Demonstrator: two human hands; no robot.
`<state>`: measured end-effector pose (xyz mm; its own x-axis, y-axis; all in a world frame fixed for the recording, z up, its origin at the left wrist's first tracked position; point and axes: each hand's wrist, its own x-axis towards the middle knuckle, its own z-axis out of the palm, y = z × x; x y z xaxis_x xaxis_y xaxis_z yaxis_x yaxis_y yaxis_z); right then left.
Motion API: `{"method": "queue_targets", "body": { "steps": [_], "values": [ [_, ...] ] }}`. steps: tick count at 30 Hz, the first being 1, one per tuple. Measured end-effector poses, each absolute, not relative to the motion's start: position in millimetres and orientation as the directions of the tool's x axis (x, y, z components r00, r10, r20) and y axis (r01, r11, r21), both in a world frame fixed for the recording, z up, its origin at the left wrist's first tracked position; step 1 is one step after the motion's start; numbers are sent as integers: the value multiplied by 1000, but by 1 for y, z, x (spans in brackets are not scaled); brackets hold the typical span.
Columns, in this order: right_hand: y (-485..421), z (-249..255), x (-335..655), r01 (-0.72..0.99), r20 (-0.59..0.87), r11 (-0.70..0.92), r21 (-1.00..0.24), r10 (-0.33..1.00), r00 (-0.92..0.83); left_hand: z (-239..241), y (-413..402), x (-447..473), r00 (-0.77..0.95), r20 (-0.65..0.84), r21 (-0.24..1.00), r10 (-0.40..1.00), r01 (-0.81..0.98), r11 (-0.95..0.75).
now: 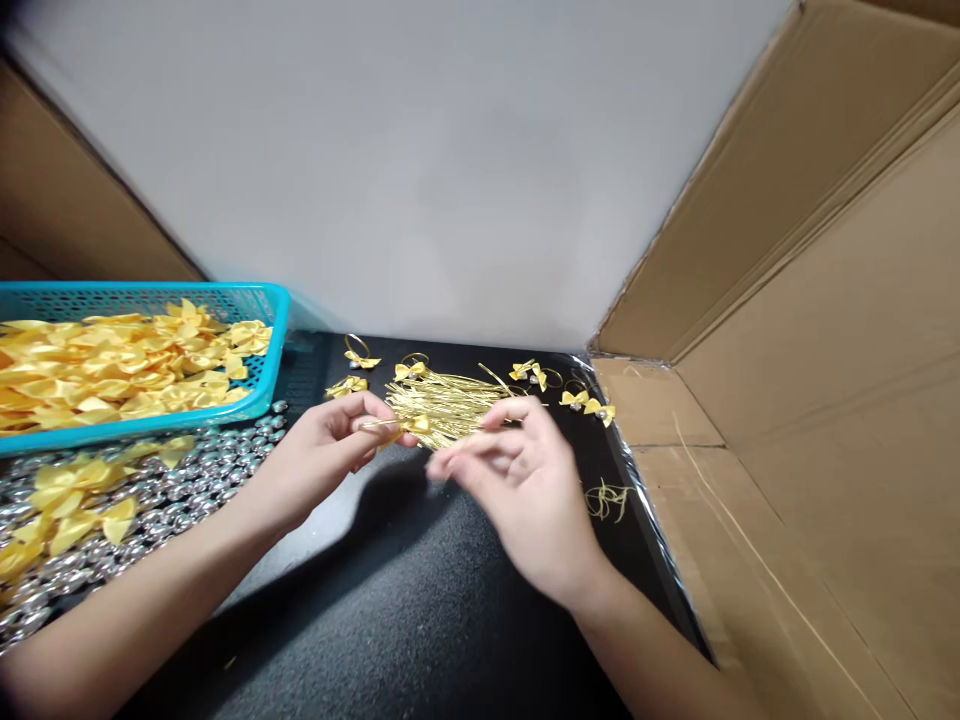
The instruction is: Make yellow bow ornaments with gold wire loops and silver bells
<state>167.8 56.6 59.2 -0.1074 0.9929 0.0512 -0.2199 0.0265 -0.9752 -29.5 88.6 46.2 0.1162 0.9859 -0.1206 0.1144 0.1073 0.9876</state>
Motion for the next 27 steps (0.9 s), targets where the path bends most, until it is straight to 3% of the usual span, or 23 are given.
{"method": "queue_targets", "body": {
  "steps": [3, 6, 8, 14, 27],
  "values": [
    [35, 63, 155, -307, -128, -293, -906, 878, -462, 48, 86, -28, 126, -72, 994, 989, 88, 61],
    [27, 59, 147, -275, -242, -461, -843, 784, -572, 50, 83, -26, 133, -41, 995, 990, 99, 28],
    [31, 53, 144, -284, -293, -484, -828, 805, -516, 51, 82, -25, 145, -37, 995, 989, 92, 24],
    [49, 36, 140, -349, -317, -350, -869, 936, -150, 47, 75, -23, 214, -19, 995, 977, 95, -1],
    [46, 24, 133, -533, -269, -222, -816, 963, 10, 44, 63, -16, 215, 25, 971, 976, 229, -75]
  ]
}}
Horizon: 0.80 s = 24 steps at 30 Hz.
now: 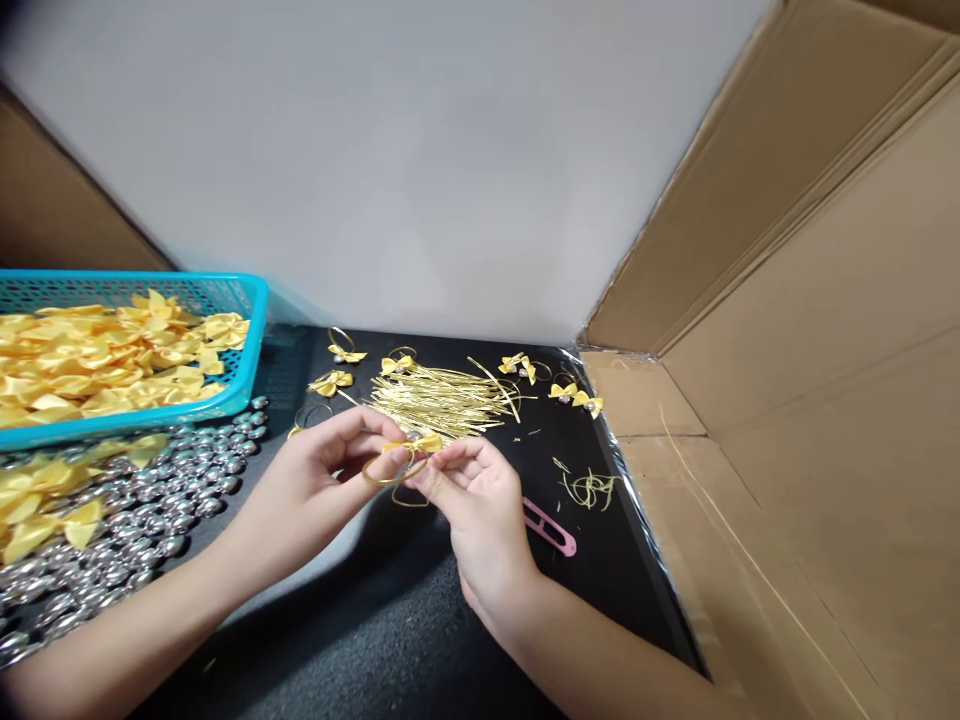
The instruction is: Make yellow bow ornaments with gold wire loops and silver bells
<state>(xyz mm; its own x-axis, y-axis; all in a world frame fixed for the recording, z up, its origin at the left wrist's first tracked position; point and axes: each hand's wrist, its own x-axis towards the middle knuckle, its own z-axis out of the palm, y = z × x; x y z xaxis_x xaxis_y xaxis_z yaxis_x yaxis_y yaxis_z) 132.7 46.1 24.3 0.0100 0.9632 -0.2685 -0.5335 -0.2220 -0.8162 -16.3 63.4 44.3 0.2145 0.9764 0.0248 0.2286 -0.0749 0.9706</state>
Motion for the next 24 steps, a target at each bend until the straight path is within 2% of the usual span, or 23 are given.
{"method": "queue_targets", "body": {
  "steps": [8, 13, 17, 24],
  "values": [
    [47, 21, 132, -557, -253, -187, -809, 967, 42, 43, 61, -13, 211, 1, 988, 977, 150, -33],
    [47, 19, 133, -563, -237, -174, -808, 971, 39, 42, 65, -12, 261, -99, 995, 960, -2, 104],
    [48, 19, 133, -539, -241, -173, -824, 969, 58, 39, 67, -9, 218, -196, 967, 956, -120, 226],
    [48, 17, 132, -520, -245, -183, -835, 968, 53, 37, 67, -6, 188, -305, 922, 934, -188, 339]
  ]
}}
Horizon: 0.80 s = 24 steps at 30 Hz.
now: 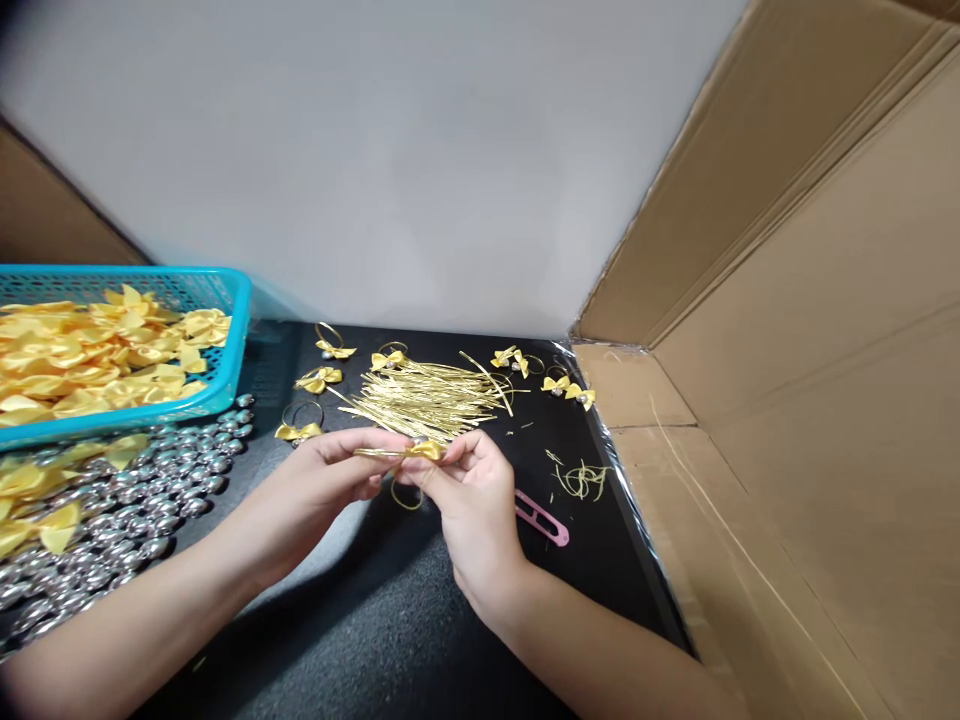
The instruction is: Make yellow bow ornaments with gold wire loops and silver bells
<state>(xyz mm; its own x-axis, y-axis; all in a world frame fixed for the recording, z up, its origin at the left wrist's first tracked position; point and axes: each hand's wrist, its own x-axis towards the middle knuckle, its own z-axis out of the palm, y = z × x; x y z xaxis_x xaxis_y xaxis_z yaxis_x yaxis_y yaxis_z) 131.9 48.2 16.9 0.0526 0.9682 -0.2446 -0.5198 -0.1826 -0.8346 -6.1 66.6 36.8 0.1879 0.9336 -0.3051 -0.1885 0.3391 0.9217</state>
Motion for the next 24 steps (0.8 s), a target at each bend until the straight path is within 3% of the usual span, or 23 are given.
{"method": "queue_targets", "body": {
  "steps": [7, 14, 16, 20, 24],
  "values": [
    [49, 17, 130, -518, -260, -209, -829, 965, 28, 35, 68, -8, 226, -281, 934, 933, -160, 320],
    [49, 10, 133, -451, -168, -147, -880, 986, 6, 41, 67, -9, 223, -113, 993, 968, -15, 119],
    [50, 9, 136, -347, -95, -81, -934, 995, 26, 39, 65, -10, 198, -76, 997, 977, 29, 72],
    [54, 11, 143, -49, 181, 181, -982, 983, 14, 33, 63, -11, 161, -26, 990, 987, 140, 3],
    [57, 12, 147, 39, 285, 286, -958, 958, -20, 29, 62, -11, 153, 25, 978, 988, 202, -56]
  ]
}}
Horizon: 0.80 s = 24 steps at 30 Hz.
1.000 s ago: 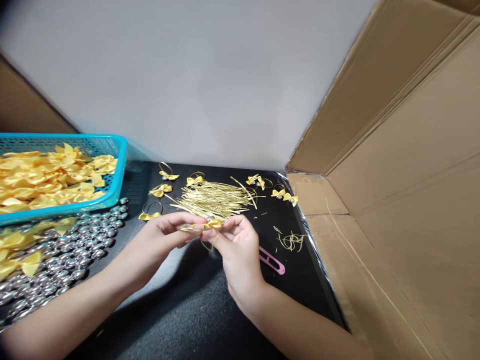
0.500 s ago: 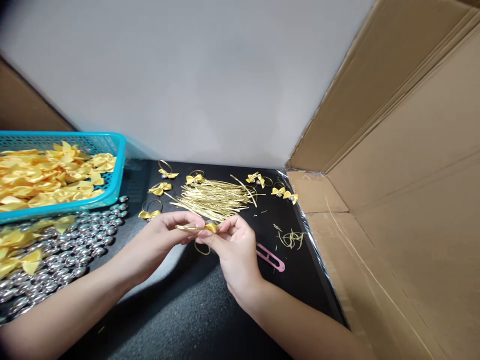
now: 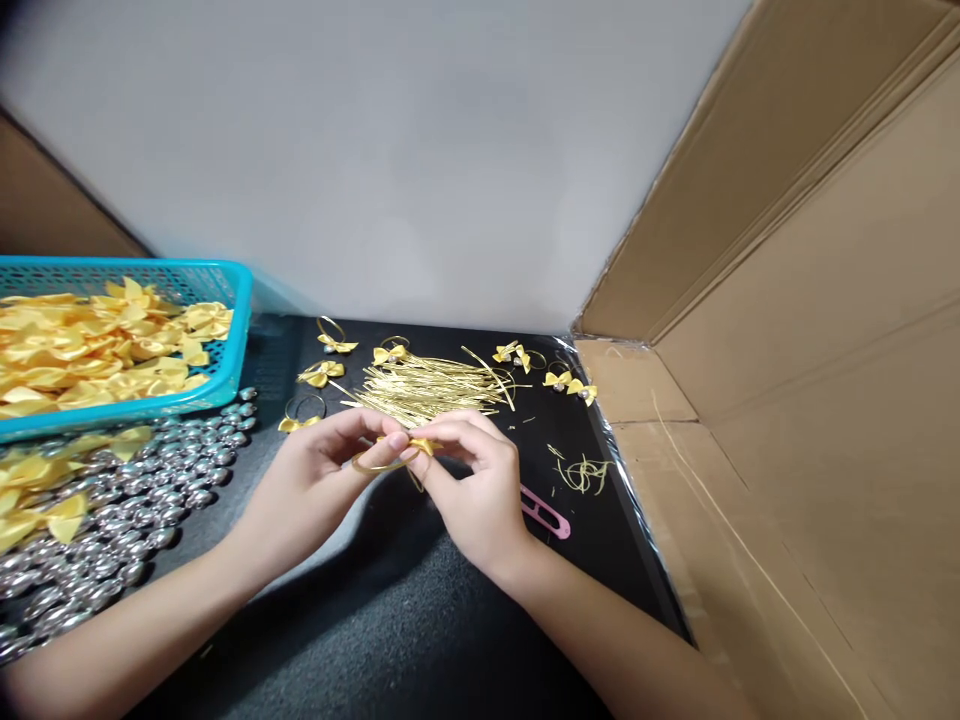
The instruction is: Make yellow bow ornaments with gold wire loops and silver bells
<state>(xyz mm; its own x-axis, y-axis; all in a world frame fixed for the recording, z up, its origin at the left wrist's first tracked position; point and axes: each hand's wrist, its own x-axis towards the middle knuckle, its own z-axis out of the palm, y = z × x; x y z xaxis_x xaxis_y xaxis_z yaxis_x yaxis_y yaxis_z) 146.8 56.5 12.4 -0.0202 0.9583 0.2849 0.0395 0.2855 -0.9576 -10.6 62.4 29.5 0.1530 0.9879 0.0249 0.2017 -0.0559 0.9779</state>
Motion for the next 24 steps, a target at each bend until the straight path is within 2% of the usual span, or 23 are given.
{"method": "queue_targets", "body": {
  "steps": [4, 10, 17, 21, 24],
  "values": [
    [59, 13, 147, -1, 201, 201, -980, 979, -24, 28, 65, -9, 117, 34, 980, 993, 191, -56],
    [65, 20, 156, -45, 189, 197, -979, 973, 132, 30, 69, -11, 9, 12, 988, 1000, 155, -14],
    [62, 23, 151, 193, 81, 118, -974, 979, -189, 35, 69, -12, 46, -33, 998, 998, 54, 30],
    [59, 18, 147, 162, 69, 105, -981, 974, -215, 35, 70, -13, 41, -26, 999, 999, 26, 25],
    [56, 20, 146, 200, 95, 145, -969, 967, -237, 35, 74, -17, -16, 19, 999, 1000, 48, -18]
  ]
}}
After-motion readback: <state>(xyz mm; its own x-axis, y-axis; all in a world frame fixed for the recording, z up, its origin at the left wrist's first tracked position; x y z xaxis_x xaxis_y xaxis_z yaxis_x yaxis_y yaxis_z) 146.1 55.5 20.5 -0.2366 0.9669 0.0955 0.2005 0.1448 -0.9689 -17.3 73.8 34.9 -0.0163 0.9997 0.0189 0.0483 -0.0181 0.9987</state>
